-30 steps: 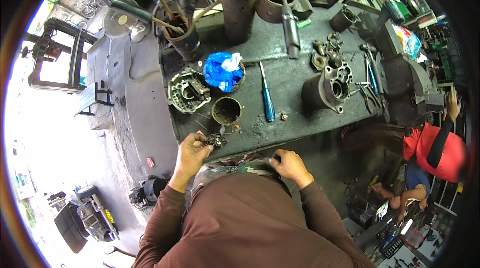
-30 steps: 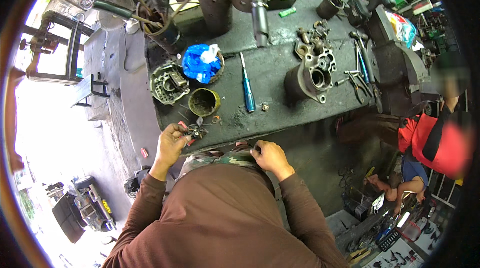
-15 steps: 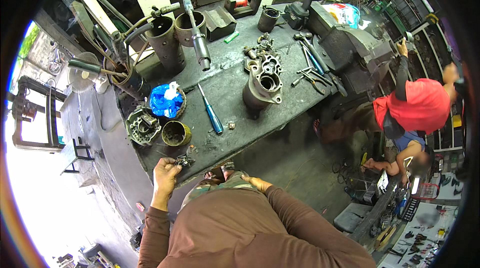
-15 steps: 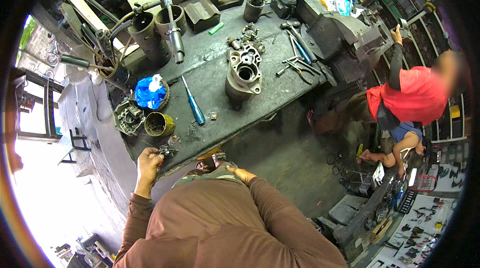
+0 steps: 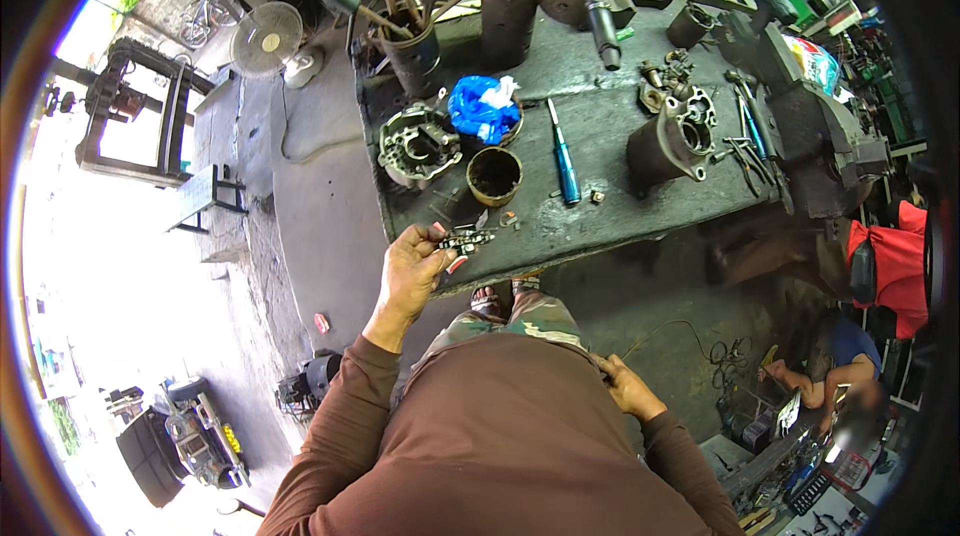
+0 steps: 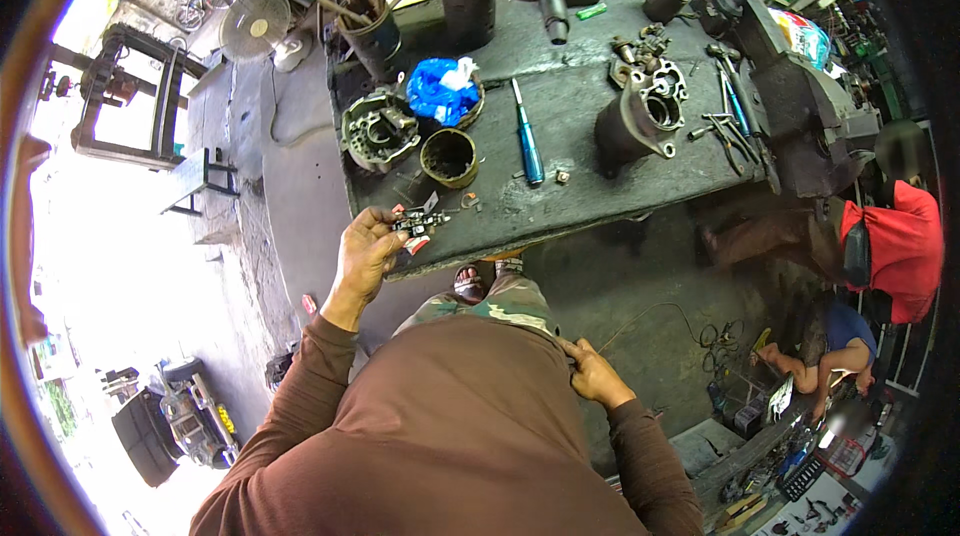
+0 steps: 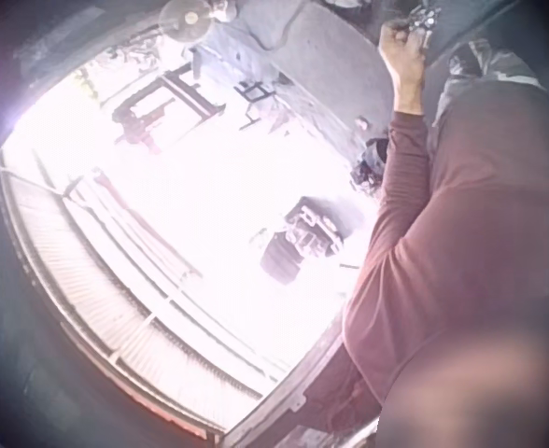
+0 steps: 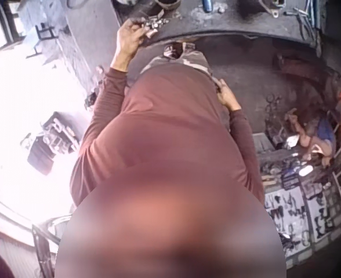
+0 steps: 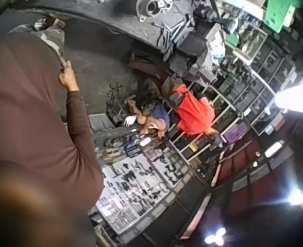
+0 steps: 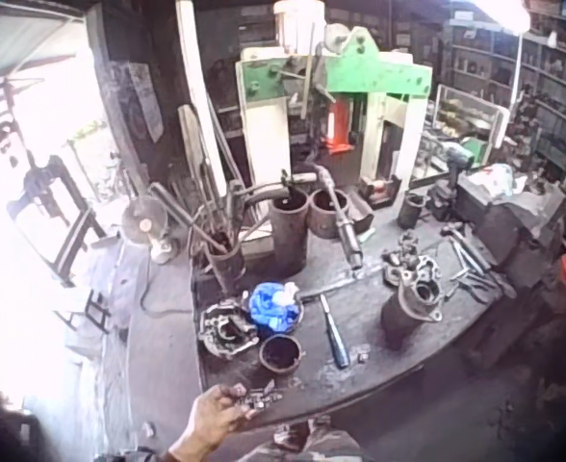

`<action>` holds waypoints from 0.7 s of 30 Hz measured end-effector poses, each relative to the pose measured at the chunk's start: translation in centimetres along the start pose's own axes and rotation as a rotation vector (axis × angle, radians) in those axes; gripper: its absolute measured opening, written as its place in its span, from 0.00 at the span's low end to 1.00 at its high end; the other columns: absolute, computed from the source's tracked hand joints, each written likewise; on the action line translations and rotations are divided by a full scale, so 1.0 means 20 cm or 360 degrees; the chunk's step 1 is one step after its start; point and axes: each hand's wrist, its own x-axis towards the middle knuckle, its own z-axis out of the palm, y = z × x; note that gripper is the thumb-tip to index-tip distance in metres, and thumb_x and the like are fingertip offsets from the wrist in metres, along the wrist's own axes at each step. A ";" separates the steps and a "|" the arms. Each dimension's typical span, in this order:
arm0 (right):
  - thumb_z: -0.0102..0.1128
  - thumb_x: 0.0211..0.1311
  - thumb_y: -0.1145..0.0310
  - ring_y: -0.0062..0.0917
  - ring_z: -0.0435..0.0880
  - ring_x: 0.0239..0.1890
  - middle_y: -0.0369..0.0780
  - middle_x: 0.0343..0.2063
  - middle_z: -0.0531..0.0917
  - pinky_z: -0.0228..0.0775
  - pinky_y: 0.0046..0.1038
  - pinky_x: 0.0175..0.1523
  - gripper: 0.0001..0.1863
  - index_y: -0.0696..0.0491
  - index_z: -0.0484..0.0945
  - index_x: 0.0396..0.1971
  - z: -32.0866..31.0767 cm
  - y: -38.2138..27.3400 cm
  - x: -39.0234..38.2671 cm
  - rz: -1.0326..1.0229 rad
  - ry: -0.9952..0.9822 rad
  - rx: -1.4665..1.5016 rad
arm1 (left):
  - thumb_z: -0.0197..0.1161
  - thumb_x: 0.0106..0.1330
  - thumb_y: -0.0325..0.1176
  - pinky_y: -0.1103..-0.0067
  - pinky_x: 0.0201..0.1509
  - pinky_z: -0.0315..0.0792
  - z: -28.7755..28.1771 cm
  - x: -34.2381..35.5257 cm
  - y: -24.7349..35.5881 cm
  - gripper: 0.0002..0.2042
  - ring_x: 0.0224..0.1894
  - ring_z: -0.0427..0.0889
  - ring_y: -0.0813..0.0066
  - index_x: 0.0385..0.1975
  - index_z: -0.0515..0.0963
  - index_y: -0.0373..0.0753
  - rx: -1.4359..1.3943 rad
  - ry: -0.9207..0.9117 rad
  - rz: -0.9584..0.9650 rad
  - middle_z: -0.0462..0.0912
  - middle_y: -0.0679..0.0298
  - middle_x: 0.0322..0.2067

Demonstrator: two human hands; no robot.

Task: The person uses pliers and a screwdriver to manipulate small mechanical components on a workbench. They repeatedly adjust and reposition parts, occasionally using a small red box and a blue cloth while another person works nearby.

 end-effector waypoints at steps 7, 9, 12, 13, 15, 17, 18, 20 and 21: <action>0.62 0.66 0.71 0.48 0.89 0.54 0.48 0.53 0.89 0.82 0.44 0.56 0.21 0.56 0.86 0.58 0.01 0.08 0.28 0.0321 -0.0566 -0.1116 | 0.71 0.68 0.23 0.88 0.21 0.59 0.05 -0.08 0.04 0.13 0.20 0.66 0.91 0.48 0.76 0.37 0.0071 -0.0078 -0.0013 0.80 0.72 0.30; 0.63 0.68 0.69 0.44 0.90 0.52 0.48 0.51 0.90 0.82 0.41 0.56 0.19 0.59 0.86 0.55 -0.04 0.11 0.33 0.0381 -0.0574 -0.0538 | 0.70 0.68 0.22 0.88 0.21 0.60 0.09 -0.11 0.06 0.13 0.20 0.66 0.91 0.48 0.76 0.37 0.0090 -0.0050 -0.0013 0.79 0.73 0.29; 0.63 0.73 0.65 0.35 0.89 0.54 0.48 0.54 0.91 0.78 0.33 0.61 0.20 0.63 0.85 0.56 -0.01 0.13 0.40 0.0281 -0.0126 0.0517 | 0.70 0.68 0.22 0.88 0.21 0.60 0.15 -0.15 0.08 0.13 0.20 0.66 0.91 0.49 0.76 0.37 0.0092 0.0027 -0.0029 0.78 0.74 0.28; 0.63 0.73 0.67 0.34 0.88 0.56 0.45 0.56 0.90 0.77 0.33 0.62 0.20 0.63 0.84 0.58 0.02 0.15 0.36 -0.0118 -0.0005 0.0976 | 0.70 0.68 0.21 0.88 0.21 0.60 0.18 -0.17 0.08 0.13 0.20 0.66 0.91 0.49 0.76 0.37 0.0070 0.0073 -0.0066 0.77 0.74 0.28; 0.57 0.73 0.73 0.31 0.87 0.54 0.44 0.55 0.90 0.77 0.32 0.61 0.19 0.62 0.84 0.59 0.08 0.17 0.35 -0.0289 0.0373 0.0995 | 0.70 0.68 0.21 0.88 0.21 0.60 0.24 -0.18 0.08 0.14 0.19 0.65 0.91 0.50 0.76 0.37 0.0020 0.0147 -0.0114 0.77 0.75 0.28; 0.58 0.73 0.72 0.31 0.87 0.56 0.46 0.56 0.90 0.76 0.32 0.63 0.19 0.62 0.84 0.59 0.07 0.24 0.38 -0.0059 0.0247 0.0896 | 0.70 0.68 0.21 0.89 0.20 0.60 0.32 -0.18 0.07 0.14 0.19 0.65 0.91 0.50 0.75 0.37 -0.0004 0.0188 -0.0126 0.76 0.75 0.27; 0.58 0.73 0.71 0.31 0.87 0.56 0.46 0.56 0.90 0.76 0.32 0.63 0.20 0.62 0.84 0.59 0.07 0.28 0.40 -0.0082 0.0210 0.0950 | 0.70 0.68 0.21 0.89 0.20 0.60 0.35 -0.18 0.06 0.14 0.19 0.65 0.91 0.50 0.75 0.37 0.0007 0.0213 -0.0130 0.76 0.75 0.27; 0.58 0.73 0.70 0.32 0.87 0.56 0.46 0.56 0.90 0.76 0.32 0.63 0.20 0.62 0.83 0.59 0.05 0.35 0.45 0.0111 -0.0097 0.0791 | 0.70 0.69 0.21 0.88 0.20 0.60 0.42 -0.18 0.06 0.13 0.19 0.66 0.90 0.49 0.75 0.36 0.0033 0.0247 -0.0133 0.77 0.74 0.27; 0.58 0.73 0.70 0.32 0.87 0.56 0.46 0.56 0.90 0.76 0.33 0.63 0.20 0.62 0.83 0.60 0.04 0.38 0.49 0.0136 -0.0193 0.0750 | 0.71 0.69 0.21 0.88 0.21 0.60 0.46 -0.17 0.05 0.13 0.19 0.67 0.90 0.49 0.76 0.36 0.0047 0.0257 -0.0129 0.77 0.74 0.27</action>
